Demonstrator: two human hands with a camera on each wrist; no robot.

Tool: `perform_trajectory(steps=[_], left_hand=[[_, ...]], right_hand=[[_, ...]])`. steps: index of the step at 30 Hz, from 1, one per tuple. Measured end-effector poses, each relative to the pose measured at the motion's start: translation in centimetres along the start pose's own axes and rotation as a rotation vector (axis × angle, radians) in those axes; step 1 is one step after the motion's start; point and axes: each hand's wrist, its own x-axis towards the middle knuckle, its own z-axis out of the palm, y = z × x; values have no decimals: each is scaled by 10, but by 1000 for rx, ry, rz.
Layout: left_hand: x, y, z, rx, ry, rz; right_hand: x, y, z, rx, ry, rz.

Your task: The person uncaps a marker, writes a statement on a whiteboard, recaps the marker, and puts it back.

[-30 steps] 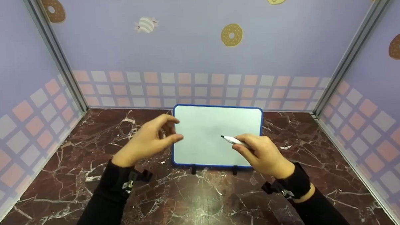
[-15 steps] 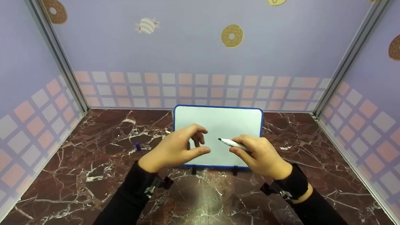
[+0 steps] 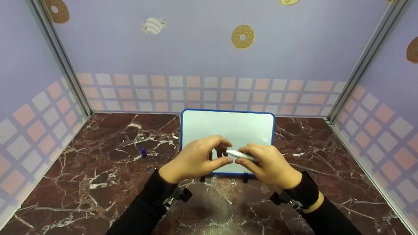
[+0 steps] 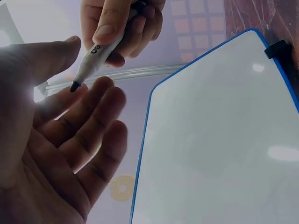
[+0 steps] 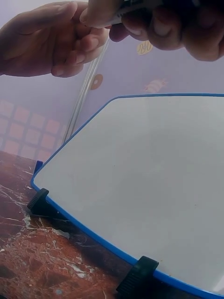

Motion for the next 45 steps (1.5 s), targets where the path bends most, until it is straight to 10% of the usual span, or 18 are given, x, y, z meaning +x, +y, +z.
perform_trajectory(steps=[22,45], left_hand=[[-1,-7,4,-34,29,101],[-10,-12,-21,-258,199,6]], right_hand=[[2,-1,1,37,-26,9],[-8,9,-10,207,-101,326]])
